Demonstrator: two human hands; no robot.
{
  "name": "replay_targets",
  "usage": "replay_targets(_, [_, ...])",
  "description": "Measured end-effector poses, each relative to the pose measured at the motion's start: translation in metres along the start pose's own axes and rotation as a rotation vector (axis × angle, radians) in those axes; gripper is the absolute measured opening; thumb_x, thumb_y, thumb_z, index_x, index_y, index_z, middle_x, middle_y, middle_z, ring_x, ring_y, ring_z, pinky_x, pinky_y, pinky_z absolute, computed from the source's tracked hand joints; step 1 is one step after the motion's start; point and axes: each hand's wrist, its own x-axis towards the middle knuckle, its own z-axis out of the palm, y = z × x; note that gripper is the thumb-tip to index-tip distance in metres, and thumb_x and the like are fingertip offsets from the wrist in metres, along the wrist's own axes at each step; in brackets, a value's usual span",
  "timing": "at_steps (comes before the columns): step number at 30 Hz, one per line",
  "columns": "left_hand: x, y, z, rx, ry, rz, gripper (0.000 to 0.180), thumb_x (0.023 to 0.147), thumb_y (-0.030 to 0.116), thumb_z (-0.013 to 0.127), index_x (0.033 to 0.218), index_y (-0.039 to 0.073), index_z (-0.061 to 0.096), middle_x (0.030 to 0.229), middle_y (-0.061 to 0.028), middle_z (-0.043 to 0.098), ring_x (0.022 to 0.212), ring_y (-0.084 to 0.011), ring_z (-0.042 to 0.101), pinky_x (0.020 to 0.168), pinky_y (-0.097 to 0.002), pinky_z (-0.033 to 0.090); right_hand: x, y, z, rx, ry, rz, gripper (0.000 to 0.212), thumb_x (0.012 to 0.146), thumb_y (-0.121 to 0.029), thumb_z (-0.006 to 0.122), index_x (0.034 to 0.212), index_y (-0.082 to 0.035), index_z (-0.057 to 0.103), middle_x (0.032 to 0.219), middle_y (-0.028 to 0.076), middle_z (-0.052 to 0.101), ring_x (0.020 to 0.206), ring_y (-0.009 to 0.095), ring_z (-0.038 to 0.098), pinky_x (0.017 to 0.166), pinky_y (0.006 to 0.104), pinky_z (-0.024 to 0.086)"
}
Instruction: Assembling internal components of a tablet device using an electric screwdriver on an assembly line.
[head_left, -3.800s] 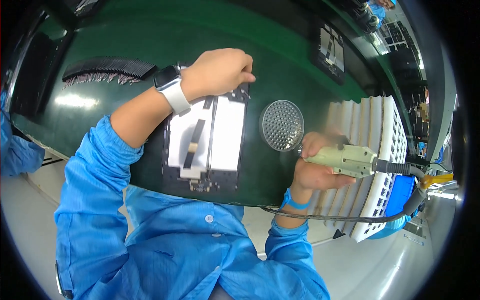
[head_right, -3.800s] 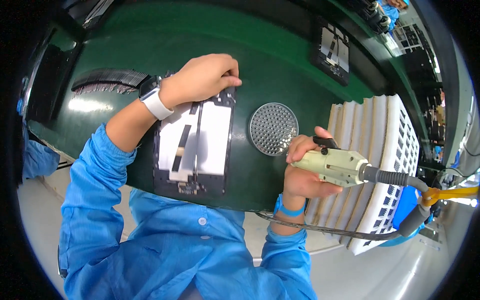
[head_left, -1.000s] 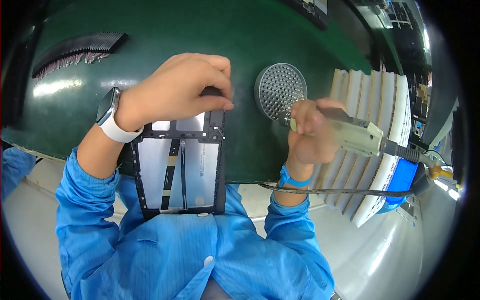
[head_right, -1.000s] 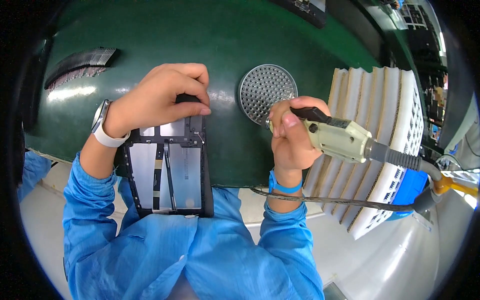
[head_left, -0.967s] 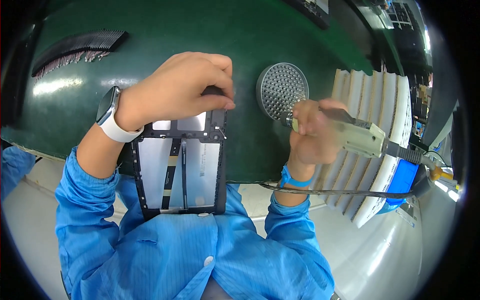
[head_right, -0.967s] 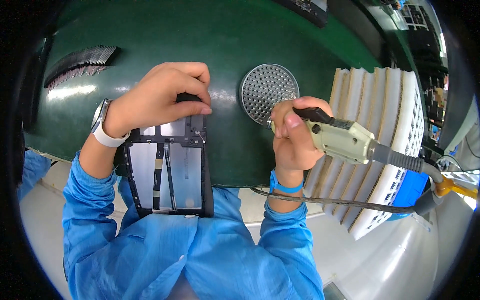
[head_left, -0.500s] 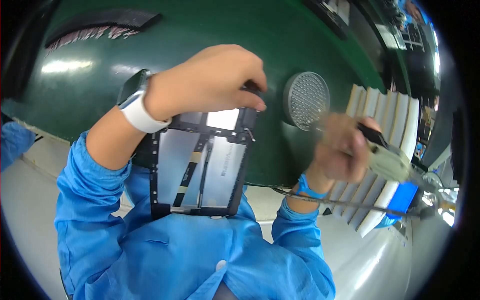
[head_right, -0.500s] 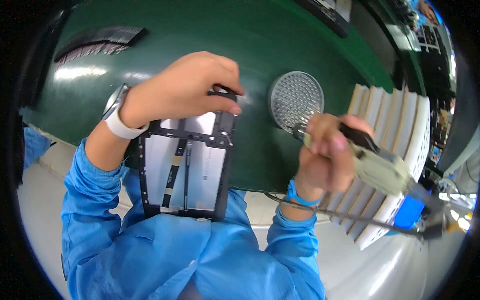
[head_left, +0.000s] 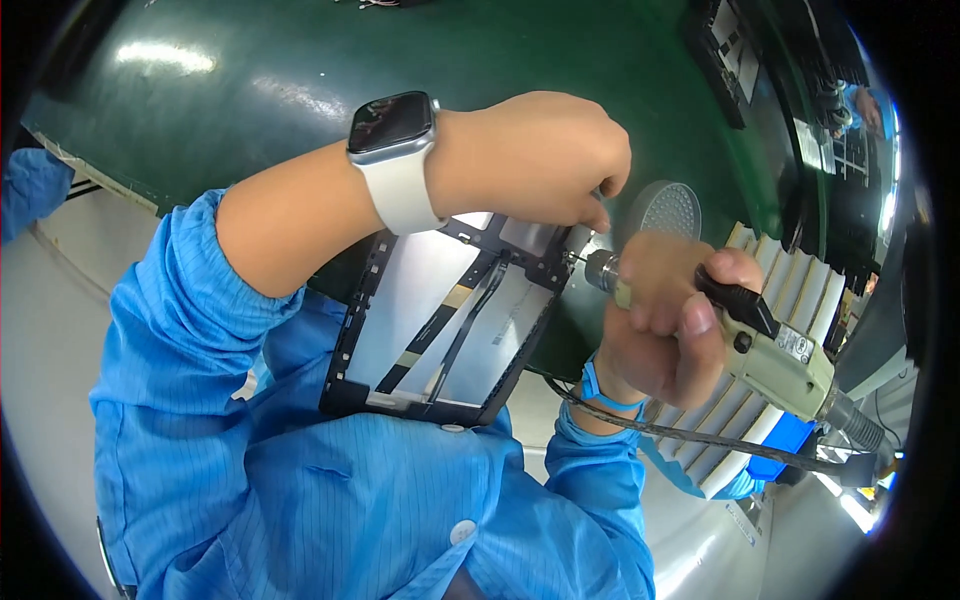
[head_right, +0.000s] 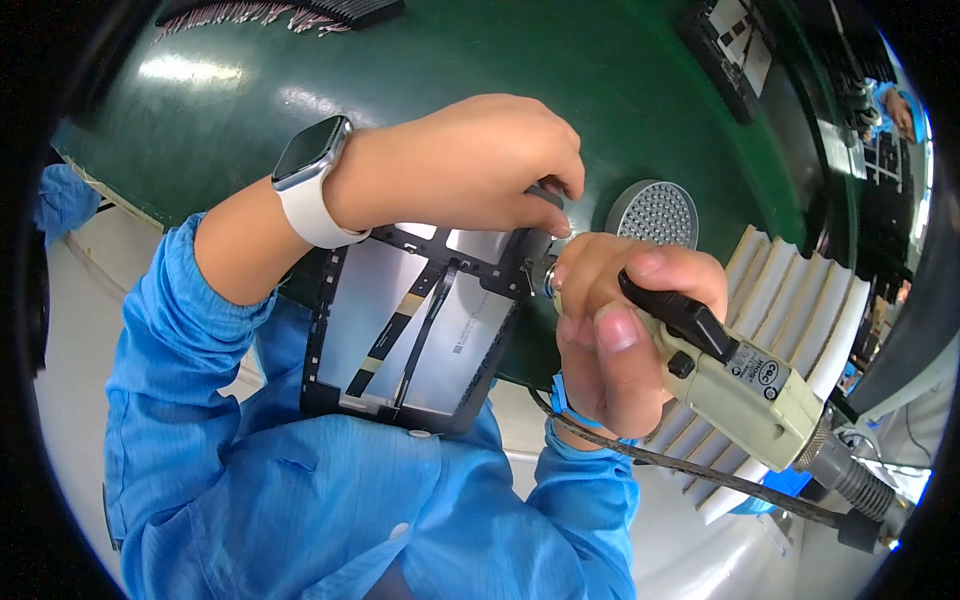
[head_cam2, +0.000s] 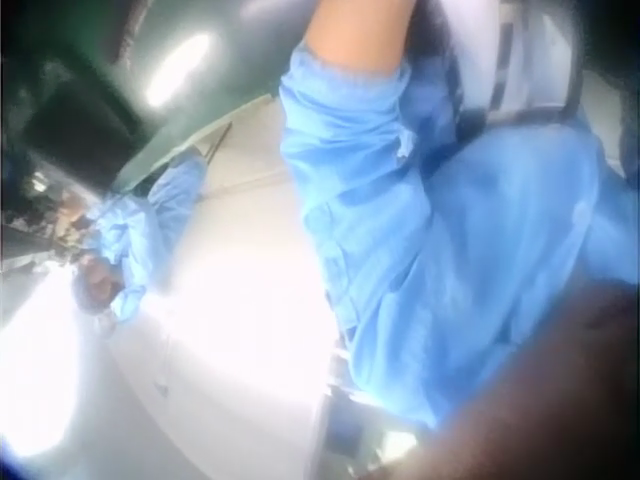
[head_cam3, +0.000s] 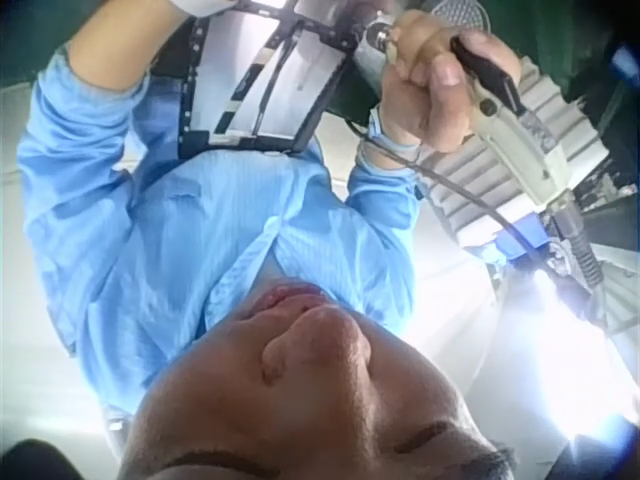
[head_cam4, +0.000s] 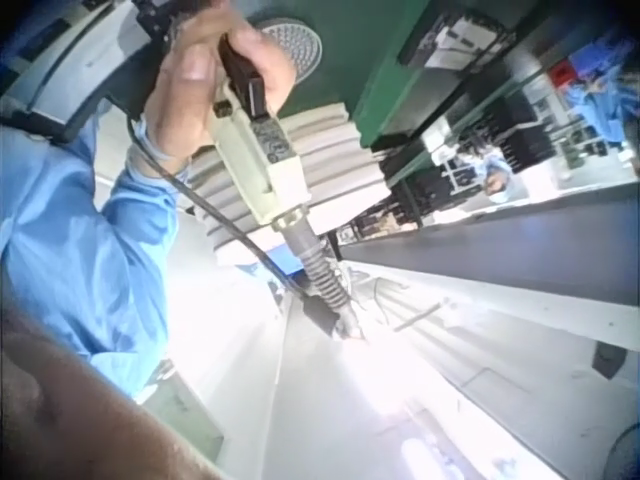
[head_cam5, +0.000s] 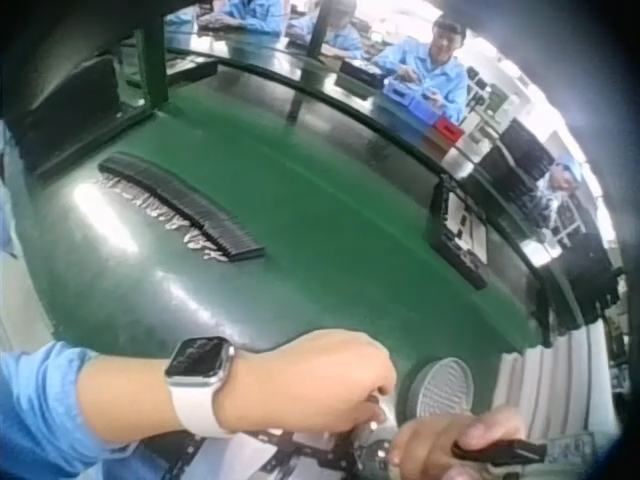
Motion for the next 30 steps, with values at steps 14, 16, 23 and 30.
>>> replay_targets(14, [0.002,0.009,-0.005,-0.029,-0.076,-0.094,0.026,0.075,0.018,0.075,0.088,-0.002,0.069,0.08,-0.016,0.066,0.079,-0.0352,0.063,0.072,-0.0421,0.05,-0.007,0.002,0.012,-0.143,0.003,-0.04,0.028,0.085,-0.012,0.069,0.104,-0.005,0.051,0.065,0.005,0.053,0.056,0.017,0.049,0.064,0.039,0.044])
replay_targets(16, [-0.004,0.006,-0.011,0.019,0.0,-0.075,0.027,0.075,0.022,0.077,0.084,-0.002,0.068,0.082,-0.0145,0.066,0.083,-0.0339,0.063,0.072,-0.0416,0.05,-0.006,0.007,0.015,-0.177,0.0,-0.053,0.027,0.085,-0.01,0.071,0.103,-0.005,0.051,0.066,0.006,0.055,0.059,0.017,0.052,0.066,0.0388,0.047])
replay_targets(23, [-0.035,0.009,-0.045,0.551,0.133,0.02,0.034,0.074,0.033,0.079,0.08,0.003,0.064,0.077,-0.0108,0.055,0.08,-0.0316,0.054,0.071,-0.0413,0.046,-0.006,-0.006,-0.001,-0.166,-0.063,0.047,0.025,0.083,0.005,0.066,0.105,-0.001,0.054,0.089,0.013,0.062,0.076,0.019,0.06,0.073,0.0348,0.052])
replay_targets(30, [-0.086,0.055,-0.058,-0.298,0.18,-0.475,0.026,0.081,0.018,0.079,0.086,0.002,0.059,0.088,-0.0063,0.06,0.078,-0.0179,0.057,0.069,-0.0301,0.046,0.008,-0.014,-0.022,-0.056,0.139,-0.222,0.03,0.083,-0.01,0.063,0.109,-0.002,0.052,0.059,0.005,0.049,0.051,0.015,0.045,0.056,0.0327,0.038])
